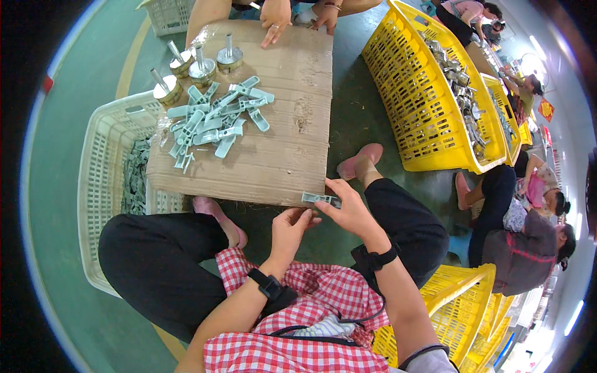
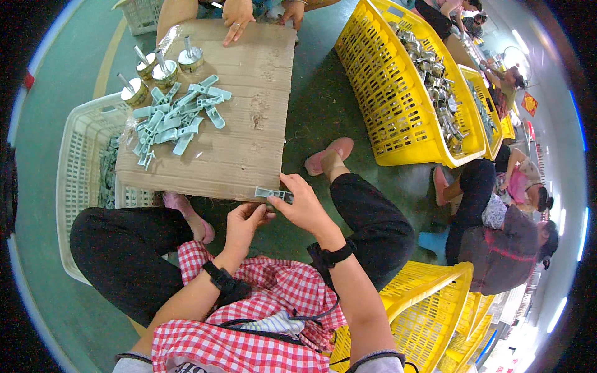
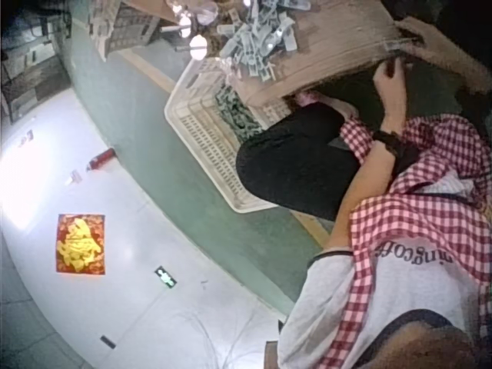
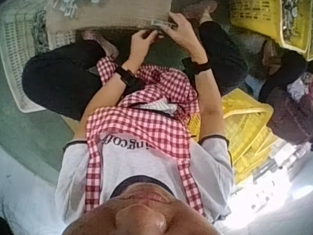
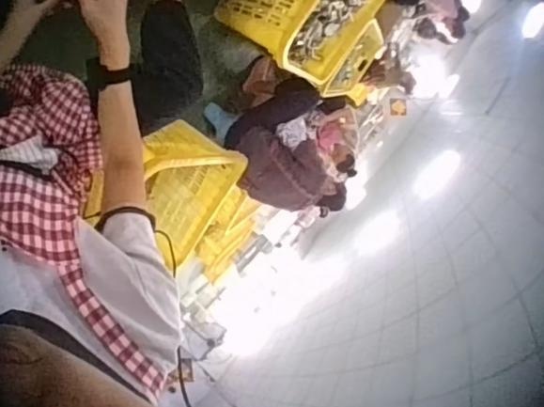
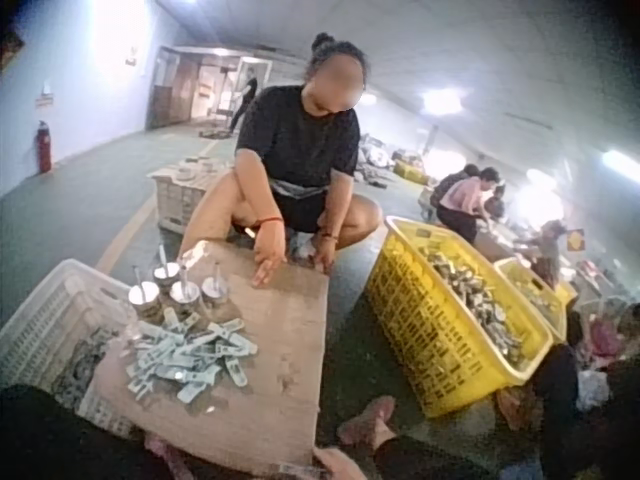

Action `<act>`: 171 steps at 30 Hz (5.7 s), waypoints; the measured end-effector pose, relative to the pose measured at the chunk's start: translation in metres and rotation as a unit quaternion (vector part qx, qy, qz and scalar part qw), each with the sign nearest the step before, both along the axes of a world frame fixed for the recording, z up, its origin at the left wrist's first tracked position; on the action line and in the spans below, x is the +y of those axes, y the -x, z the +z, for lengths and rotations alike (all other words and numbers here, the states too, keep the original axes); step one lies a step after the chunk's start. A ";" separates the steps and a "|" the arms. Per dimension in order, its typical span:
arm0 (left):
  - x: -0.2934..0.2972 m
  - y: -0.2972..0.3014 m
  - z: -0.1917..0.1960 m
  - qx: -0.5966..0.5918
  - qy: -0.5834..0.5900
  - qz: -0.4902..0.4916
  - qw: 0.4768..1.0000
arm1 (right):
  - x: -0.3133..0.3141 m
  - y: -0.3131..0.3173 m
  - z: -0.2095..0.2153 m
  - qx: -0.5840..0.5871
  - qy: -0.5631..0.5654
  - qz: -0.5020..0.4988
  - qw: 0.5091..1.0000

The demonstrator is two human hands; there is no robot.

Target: The person assembles fixtures by fitting metal components into plastic frames, wrapping them with tape, and securing them with plastic clips. The completed assemblies are then placed into a yellow basket.

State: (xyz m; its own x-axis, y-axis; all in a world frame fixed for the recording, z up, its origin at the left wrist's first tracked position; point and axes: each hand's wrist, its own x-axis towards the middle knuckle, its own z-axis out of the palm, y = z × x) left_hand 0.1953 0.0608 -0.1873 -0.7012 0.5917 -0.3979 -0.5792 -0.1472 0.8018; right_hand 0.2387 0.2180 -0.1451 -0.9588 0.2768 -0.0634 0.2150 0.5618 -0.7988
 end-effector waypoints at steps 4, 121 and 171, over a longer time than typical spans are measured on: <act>0.001 -0.002 -0.011 -0.017 -0.019 0.012 1.000 | 0.003 0.005 0.012 -0.024 0.045 0.016 0.999; 0.003 0.000 -0.004 -0.026 0.005 0.004 1.000 | 0.047 0.055 0.028 0.068 0.135 -0.160 0.975; -0.001 -0.002 -0.005 -0.019 0.039 0.004 0.999 | -0.025 0.165 0.022 0.125 -0.101 0.020 0.987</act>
State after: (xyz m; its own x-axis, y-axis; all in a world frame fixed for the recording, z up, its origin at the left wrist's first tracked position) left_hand 0.1973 0.0601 -0.1928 -0.6883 0.5531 -0.4694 -0.6094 -0.0898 0.7878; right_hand 0.0735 0.1930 -0.1235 -0.9478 0.2222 0.2286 0.0006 0.7184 -0.6957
